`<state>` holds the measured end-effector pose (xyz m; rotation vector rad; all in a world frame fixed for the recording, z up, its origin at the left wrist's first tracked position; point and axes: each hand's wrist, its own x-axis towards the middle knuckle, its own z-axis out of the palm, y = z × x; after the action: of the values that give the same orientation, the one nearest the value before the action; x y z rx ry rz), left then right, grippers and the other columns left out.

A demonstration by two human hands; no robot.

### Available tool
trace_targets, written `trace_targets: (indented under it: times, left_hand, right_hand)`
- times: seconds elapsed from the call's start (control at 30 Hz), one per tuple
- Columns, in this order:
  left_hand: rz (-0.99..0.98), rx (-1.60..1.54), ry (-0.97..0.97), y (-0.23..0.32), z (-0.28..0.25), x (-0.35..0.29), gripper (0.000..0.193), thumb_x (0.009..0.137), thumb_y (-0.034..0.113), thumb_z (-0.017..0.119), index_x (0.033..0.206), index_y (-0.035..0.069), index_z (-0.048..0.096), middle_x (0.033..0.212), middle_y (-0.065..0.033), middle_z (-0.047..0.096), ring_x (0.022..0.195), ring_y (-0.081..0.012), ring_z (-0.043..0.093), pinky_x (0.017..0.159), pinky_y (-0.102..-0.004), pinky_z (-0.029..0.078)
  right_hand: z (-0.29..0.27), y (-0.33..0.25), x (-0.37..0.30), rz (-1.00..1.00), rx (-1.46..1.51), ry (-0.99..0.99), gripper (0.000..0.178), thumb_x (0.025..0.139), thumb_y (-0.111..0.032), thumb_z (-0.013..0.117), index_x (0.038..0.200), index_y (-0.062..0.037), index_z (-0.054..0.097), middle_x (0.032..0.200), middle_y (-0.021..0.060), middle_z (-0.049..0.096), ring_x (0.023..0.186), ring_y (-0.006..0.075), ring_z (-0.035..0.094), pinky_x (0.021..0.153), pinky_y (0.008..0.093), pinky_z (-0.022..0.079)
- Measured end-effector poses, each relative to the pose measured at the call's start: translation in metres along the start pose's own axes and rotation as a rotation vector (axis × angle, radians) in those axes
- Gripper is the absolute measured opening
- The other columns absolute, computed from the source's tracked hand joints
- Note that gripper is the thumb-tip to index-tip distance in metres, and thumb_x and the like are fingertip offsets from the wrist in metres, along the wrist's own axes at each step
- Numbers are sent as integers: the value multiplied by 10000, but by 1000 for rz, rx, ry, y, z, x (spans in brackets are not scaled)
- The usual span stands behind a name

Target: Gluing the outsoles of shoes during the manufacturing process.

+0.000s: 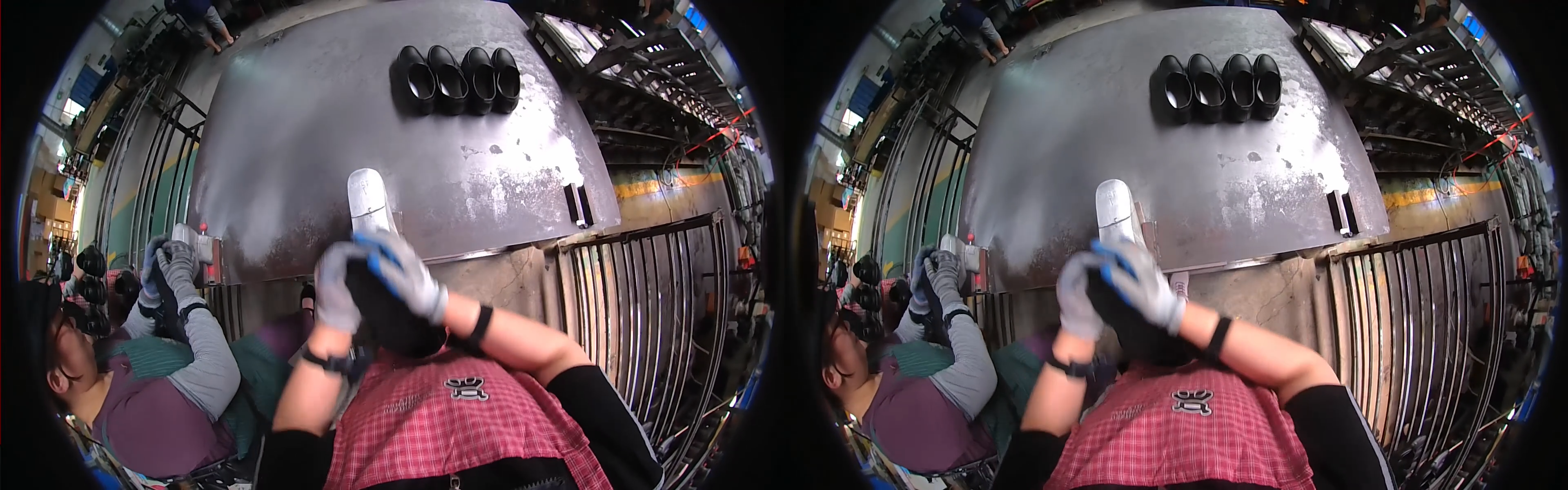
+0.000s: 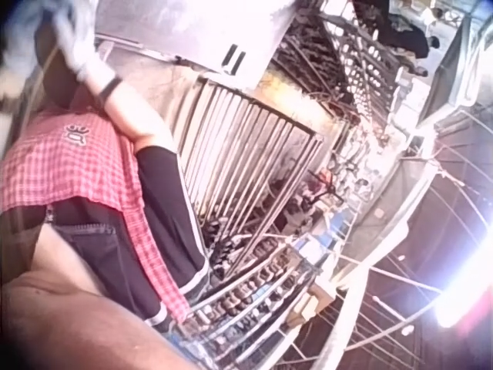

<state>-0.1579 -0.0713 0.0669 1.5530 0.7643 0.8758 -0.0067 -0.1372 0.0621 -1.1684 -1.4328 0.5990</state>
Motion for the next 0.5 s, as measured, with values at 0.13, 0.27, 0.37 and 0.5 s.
trace_targets:
  times: [0.13,0.27,0.37,0.5]
  left_hand:
    - [-331,-523,173,46,30,-88,393,986,307,440,1244,26,534,1225,-93,563,1156,-170,524,1009,-320,406]
    - [-461,-191,300,73,18,-116,304,956,221,541,1169,17,614,1059,-56,634,1005,-147,589,912,-289,456]
    - [-315,42,290,89,-19,-88,321,948,295,574,1012,2,686,912,-55,677,859,-149,607,809,-299,474]
    - [-71,448,445,88,-42,-28,305,954,250,538,1005,-11,686,896,-80,681,814,-153,601,782,-291,470]
  right_hand:
    - [2,-57,-74,28,86,-98,576,902,-229,549,1420,-13,421,1450,203,429,1379,374,360,1143,464,248]
    - [-16,-72,-57,-145,142,-398,596,885,-176,531,1440,-7,396,1458,207,415,1371,368,381,1127,452,292]
    - [-58,-10,18,134,85,-668,686,801,-120,641,1441,-62,399,1291,190,563,1171,332,559,1045,429,415]
    - [-87,90,131,-799,-940,-733,714,763,-184,677,1420,-247,406,1514,104,351,1365,293,388,1141,449,315]
